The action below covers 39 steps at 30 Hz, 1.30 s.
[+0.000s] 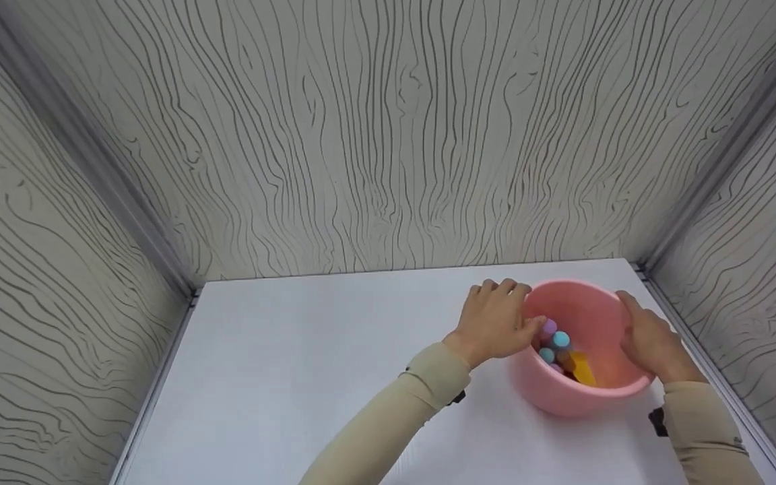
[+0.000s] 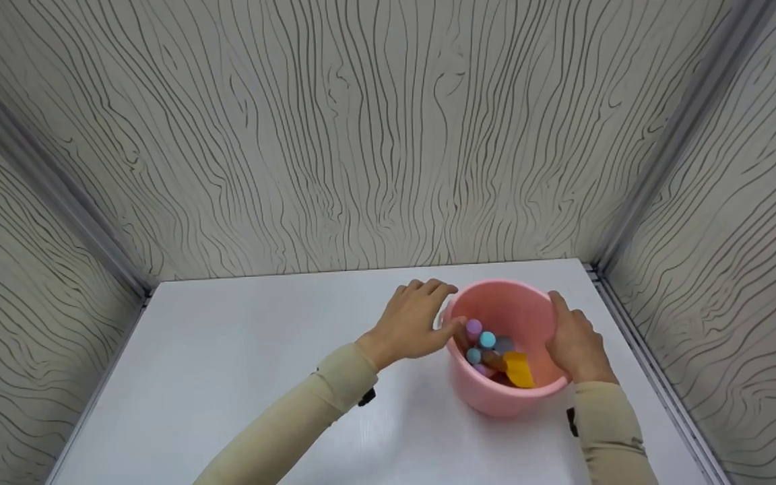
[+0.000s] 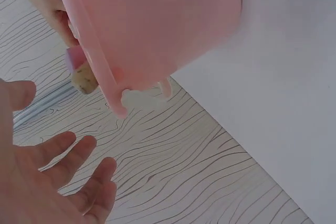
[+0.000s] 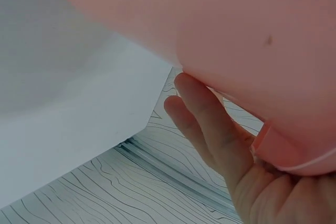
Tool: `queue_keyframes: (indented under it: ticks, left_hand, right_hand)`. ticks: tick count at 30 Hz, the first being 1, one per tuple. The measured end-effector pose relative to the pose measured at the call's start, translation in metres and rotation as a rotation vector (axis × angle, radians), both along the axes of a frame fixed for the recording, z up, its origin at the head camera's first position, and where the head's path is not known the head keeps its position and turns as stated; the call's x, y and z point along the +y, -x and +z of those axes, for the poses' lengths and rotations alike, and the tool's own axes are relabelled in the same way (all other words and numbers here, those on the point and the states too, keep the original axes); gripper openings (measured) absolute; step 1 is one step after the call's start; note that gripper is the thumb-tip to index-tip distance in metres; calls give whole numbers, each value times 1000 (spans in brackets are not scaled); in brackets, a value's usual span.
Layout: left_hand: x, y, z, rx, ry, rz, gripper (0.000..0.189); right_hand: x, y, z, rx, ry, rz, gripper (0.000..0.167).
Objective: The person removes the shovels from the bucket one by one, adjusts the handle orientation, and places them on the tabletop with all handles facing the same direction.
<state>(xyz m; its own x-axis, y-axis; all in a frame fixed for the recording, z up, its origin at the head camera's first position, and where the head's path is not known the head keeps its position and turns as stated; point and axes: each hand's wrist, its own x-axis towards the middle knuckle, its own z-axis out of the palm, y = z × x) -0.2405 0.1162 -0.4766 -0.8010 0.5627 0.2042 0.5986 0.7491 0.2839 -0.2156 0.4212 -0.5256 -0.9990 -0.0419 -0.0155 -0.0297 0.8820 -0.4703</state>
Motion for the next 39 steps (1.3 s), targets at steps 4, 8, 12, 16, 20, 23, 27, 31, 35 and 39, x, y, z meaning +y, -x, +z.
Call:
queue_keyframes:
  ticks: [4,8,12,16,20,23,27,31,35,39]
  left_hand:
    - [12,-3,3,14,45,-46,45]
    - [25,-8,3,85,138,-70,38]
    - [38,-14,2,154,195,-84,39]
    - [48,-21,1,181,182,-144,39]
    - [58,-26,-2,190,216,-218,40]
    - [69,-28,-5,169,275,-255,41]
    - [87,-32,-15,121,321,-286,43]
    - [100,-32,-25,84,320,-289,41]
    - [109,-30,-29,69,342,-260,40]
    - [119,-31,-27,93,428,-228,37]
  right_hand:
    - [-1,2,1,-12,3,-17,66]
    - [-2,3,2,-24,4,-32,68]
    - [-3,1,1,-35,10,-38,66]
    - [-4,-3,-1,-43,13,-41,62]
    - [-5,-3,-3,-17,-2,-34,63]
    - [-3,-2,-3,7,-24,-37,66]
    - [-1,-2,-2,27,-33,-46,63]
    - [-1,-2,-1,36,-14,-40,60]
    - [-2,-3,-1,28,-5,-38,62]
    - [-1,-1,1,23,4,-36,60]
